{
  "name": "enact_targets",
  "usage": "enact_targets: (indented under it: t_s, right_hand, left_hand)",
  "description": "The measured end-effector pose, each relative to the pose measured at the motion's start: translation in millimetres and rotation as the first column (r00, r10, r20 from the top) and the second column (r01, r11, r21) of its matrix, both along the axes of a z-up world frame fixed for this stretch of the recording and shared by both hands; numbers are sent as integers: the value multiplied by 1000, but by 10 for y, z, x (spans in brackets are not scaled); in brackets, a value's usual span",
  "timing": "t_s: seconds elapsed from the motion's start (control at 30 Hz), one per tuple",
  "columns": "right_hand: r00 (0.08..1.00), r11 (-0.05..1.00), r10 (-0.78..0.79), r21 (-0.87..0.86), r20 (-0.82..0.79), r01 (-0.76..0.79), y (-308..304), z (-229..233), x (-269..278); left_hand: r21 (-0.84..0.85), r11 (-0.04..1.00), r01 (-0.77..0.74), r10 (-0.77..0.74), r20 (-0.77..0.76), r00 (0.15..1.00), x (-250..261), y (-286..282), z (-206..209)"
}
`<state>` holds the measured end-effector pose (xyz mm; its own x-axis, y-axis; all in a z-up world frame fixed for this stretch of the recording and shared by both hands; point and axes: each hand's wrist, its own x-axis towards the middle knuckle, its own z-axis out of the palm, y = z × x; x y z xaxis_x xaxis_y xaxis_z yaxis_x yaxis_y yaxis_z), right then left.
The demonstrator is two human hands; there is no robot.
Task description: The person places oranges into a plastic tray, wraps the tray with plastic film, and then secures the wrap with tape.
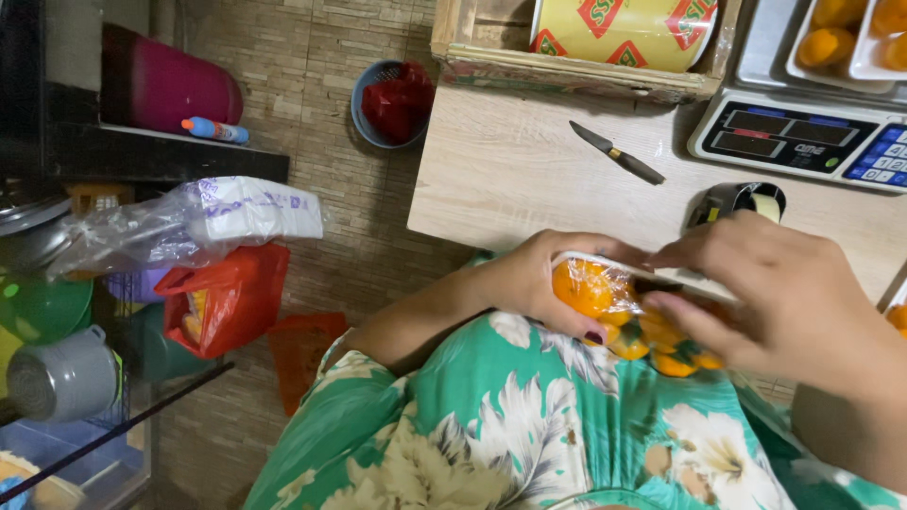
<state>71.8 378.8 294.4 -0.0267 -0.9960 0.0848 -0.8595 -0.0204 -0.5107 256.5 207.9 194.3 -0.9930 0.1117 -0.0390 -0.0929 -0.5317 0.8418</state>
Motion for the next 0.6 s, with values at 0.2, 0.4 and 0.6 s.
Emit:
enact_targets:
  t_s: [0.2, 0.4, 0.6]
  right_hand:
    - [941, 956, 199, -155, -274, -247, -243, -45, 99]
    - [895, 998, -62, 44, 441, 47, -335, -146, -70]
    - [659, 922, -387, 269, 645, 279, -236, -301, -228]
  left_hand:
    - [-163, 986, -23, 34, 66, 997, 11, 20, -36]
    - [-199, 980, 26, -16, 53, 998, 53, 14, -59]
    - [-226, 974, 14, -26, -51, 998, 61, -27, 92]
